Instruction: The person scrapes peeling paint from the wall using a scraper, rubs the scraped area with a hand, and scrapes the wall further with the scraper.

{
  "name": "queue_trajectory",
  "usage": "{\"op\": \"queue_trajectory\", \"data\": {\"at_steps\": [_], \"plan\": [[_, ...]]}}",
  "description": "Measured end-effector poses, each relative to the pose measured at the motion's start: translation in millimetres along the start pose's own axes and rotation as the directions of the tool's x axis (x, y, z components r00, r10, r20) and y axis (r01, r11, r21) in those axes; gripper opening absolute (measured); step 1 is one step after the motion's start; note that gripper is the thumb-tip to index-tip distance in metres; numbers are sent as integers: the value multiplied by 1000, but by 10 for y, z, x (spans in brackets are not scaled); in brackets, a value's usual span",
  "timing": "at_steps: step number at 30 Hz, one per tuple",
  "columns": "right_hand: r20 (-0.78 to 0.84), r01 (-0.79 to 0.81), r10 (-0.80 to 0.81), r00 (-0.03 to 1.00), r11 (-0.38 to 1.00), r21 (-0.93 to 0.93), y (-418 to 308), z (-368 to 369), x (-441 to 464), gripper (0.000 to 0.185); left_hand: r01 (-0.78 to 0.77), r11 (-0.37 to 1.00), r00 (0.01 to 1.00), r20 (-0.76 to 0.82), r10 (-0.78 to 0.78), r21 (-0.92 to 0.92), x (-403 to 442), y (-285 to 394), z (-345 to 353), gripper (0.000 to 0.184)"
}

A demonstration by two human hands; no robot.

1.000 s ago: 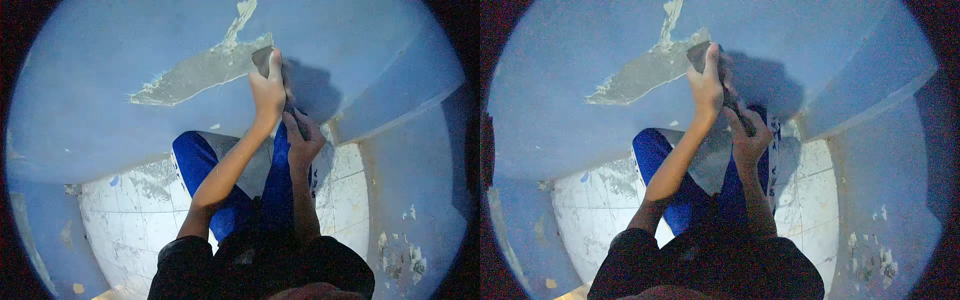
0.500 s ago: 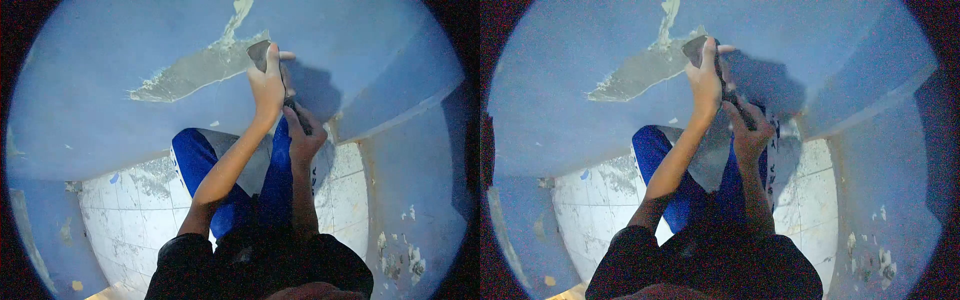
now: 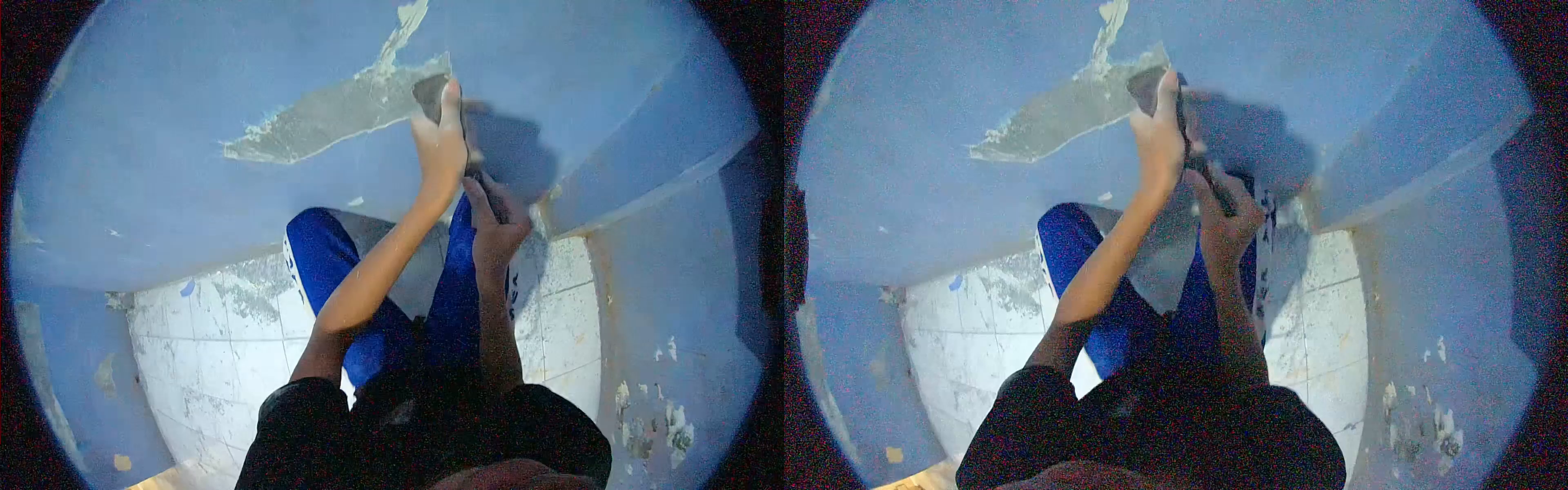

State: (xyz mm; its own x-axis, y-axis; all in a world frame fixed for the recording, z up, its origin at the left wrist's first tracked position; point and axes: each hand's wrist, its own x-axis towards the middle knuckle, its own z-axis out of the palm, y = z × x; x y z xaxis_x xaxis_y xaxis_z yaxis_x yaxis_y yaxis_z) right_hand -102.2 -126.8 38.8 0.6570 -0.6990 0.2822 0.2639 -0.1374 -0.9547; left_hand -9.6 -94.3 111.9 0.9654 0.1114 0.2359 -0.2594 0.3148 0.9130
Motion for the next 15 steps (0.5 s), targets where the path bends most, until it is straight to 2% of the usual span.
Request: {"op": "queue_trajectory", "data": {"at_steps": [2, 5, 6, 9, 10, 13, 14, 15], "plan": [[10, 26, -26, 1000, 999, -36, 53, -20, 21, 20, -190, 982, 980, 69, 188, 22, 66, -80, -51, 52], [-10, 2, -2, 1000, 999, -48, -8, -11, 0, 19, -45, 999, 985, 166, 47, -15, 35, 88, -57, 52], [-21, 19, -20, 1000, 1000, -20, 108, -14, -29, 19, -308, 950, 933, 209, 293, 43, 84, -132, -111, 53], [-14, 24, -23, 1000, 999, 35, 74, 26, 14, 19, -69, 998, 989, 132, 68, 4, -16, -108, -108, 55], [1, -3, 3, 1000, 999, 33, 47, 2, -3, 18, -128, 991, 973, 197, 118, 39, 73, -103, -131, 54], [-7, 26, -26, 1000, 1000, 3, -27, 10, 16, 18, -7, 1000, 988, 153, 9, -11, 43, 26, -76, 53], [-17, -6, 6, 1000, 1000, 21, -27, 14, -20, 18, -70, 998, 988, 136, 69, 1, 16, -10, -94, 53], [-31, -32, 33, 999, 999, 42, -42, 12, -74, 18, -48, 999, 989, 143, 48, -8, -7, -42, -108, 53]]}}
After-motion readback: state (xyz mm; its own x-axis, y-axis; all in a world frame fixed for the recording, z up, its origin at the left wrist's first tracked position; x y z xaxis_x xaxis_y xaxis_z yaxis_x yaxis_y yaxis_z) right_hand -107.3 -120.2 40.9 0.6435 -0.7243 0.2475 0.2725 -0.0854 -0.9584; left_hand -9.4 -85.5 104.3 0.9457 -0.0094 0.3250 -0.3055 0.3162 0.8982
